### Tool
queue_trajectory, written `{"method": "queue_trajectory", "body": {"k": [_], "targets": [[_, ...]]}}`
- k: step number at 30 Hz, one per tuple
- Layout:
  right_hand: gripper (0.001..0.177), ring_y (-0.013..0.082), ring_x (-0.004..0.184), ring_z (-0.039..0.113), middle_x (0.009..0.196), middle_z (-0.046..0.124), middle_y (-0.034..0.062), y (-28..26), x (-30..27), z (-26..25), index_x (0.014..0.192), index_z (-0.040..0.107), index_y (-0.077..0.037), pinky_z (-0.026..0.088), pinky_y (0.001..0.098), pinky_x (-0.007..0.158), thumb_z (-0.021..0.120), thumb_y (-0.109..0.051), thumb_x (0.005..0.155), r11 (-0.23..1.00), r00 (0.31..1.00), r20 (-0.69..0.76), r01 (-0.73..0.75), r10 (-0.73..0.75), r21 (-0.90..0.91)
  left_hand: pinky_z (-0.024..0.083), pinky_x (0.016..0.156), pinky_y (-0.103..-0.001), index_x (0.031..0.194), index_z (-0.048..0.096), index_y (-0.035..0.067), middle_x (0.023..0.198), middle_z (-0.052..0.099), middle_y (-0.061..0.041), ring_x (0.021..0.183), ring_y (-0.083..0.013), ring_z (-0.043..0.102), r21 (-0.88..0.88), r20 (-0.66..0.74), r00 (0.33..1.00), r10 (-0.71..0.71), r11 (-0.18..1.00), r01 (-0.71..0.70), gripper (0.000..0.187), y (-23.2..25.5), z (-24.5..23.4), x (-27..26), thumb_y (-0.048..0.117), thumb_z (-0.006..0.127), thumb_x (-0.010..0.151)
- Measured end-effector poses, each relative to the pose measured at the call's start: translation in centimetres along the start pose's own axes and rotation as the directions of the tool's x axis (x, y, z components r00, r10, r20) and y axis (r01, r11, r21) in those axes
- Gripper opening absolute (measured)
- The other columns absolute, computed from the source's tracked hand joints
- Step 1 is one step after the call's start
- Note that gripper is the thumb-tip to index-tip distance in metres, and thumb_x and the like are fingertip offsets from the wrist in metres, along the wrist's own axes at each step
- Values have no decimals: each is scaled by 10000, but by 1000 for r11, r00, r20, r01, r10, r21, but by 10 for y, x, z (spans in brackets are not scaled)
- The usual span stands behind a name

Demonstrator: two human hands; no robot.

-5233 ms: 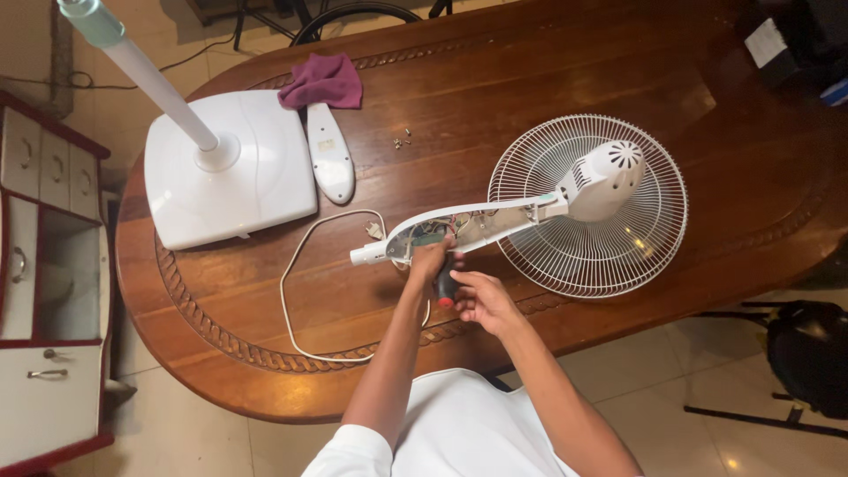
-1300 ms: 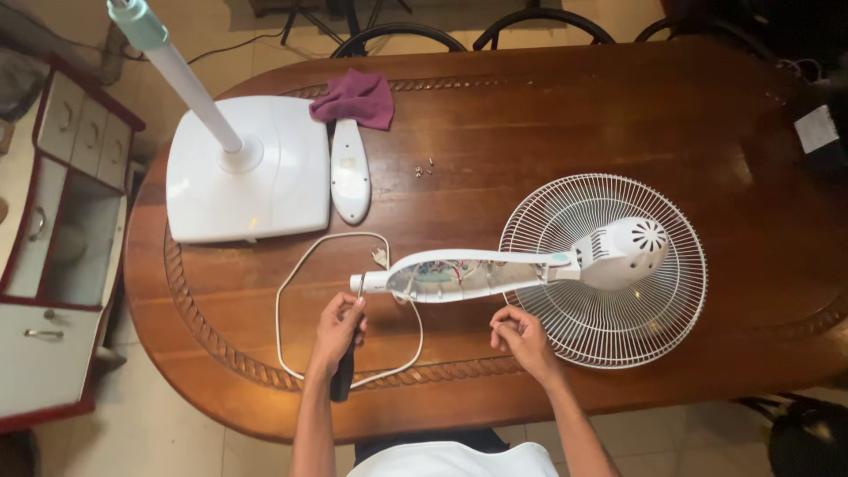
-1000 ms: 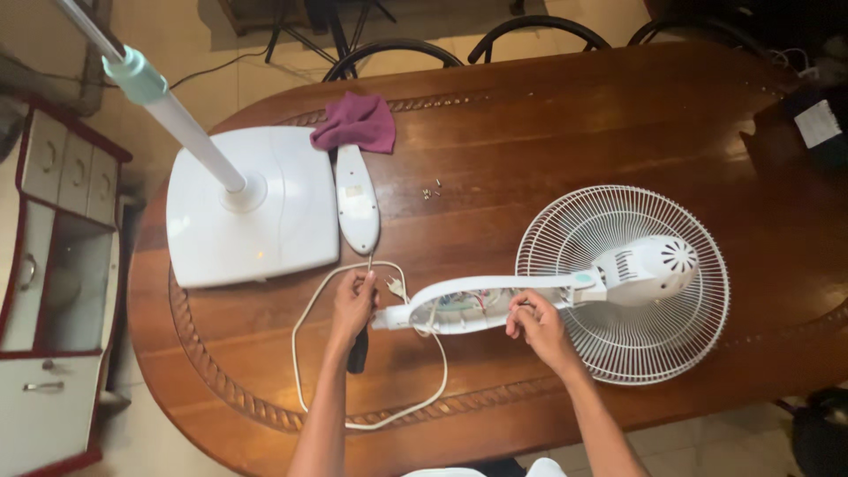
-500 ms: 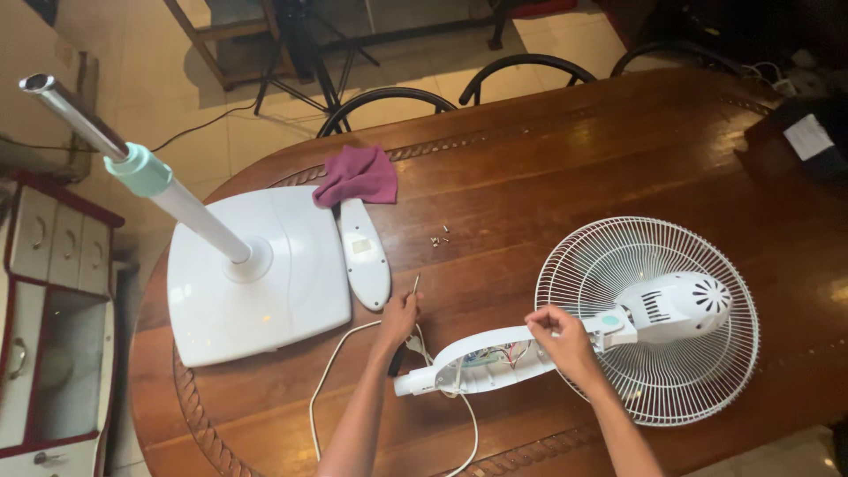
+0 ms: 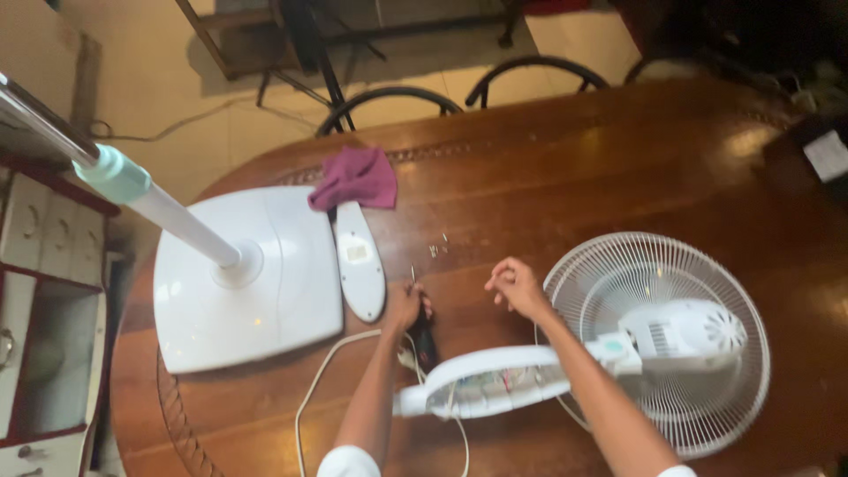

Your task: The person disassembles a white pedestal fan on a wooden table. They remove the rear cover, unscrew internal components, detach the power cord, and remove the front grille and fan blades.

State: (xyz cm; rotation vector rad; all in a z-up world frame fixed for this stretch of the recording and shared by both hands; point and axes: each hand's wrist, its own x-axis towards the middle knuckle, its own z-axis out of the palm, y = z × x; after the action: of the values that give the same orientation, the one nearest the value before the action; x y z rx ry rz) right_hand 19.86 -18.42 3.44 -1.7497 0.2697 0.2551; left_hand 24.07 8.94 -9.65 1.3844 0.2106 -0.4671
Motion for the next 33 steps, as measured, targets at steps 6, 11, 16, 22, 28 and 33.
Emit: {"method": "queue_trajectory", "body": {"k": [6,11,16,22,28,33], "targets": [[88,57,668,618,772,721,32,56,55,34,881,730,-46,498,217,573,810,-76,859,904,901,-125,393,-415,-167,617,557,-384,1000,572,-26,753,723,-182,599,-276,722,-83,29,986,-167,982,168,221,17,-6,7,170,490,1062],[107,85,610,577,703,644,24,60,72,46,858,665,-31,462,260,523,766,-64,842,977,981,-61,178,-186,-119,596,575,-388,987,624,-43,731,740,-159,590,-255,721,280,-7,994,-107,954,105,281,27,4,16,205,509,1052],[94,132,637,637,703,679,33,48,77,60,872,675,-56,504,292,572,755,-99,846,971,981,-93,150,-170,-185,598,602,-342,952,686,-35,708,759,-132,602,-216,748,445,-148,989,-20,891,85,357,31,7,20,260,514,1054],[120,232,726,701,764,710,75,19,65,80,885,677,-76,548,386,654,747,-167,851,875,962,-128,159,-242,-458,608,519,-396,940,637,-57,696,730,-192,552,-274,717,114,-116,967,-227,964,240,330,3,0,54,240,540,1047],[116,322,831,669,812,680,97,19,81,95,849,649,-86,528,466,732,741,-155,838,734,881,-145,274,-451,-621,603,502,-408,956,606,-34,711,715,-205,533,-276,692,43,-112,957,-269,960,275,280,0,-2,66,234,581,1036],[124,349,874,634,827,676,106,38,85,101,867,616,-77,515,481,774,725,-134,854,705,871,-120,296,-476,-645,612,532,-396,990,587,-28,747,756,-189,576,-266,734,74,-48,969,-241,967,244,256,11,-8,43,224,628,1010]]}}
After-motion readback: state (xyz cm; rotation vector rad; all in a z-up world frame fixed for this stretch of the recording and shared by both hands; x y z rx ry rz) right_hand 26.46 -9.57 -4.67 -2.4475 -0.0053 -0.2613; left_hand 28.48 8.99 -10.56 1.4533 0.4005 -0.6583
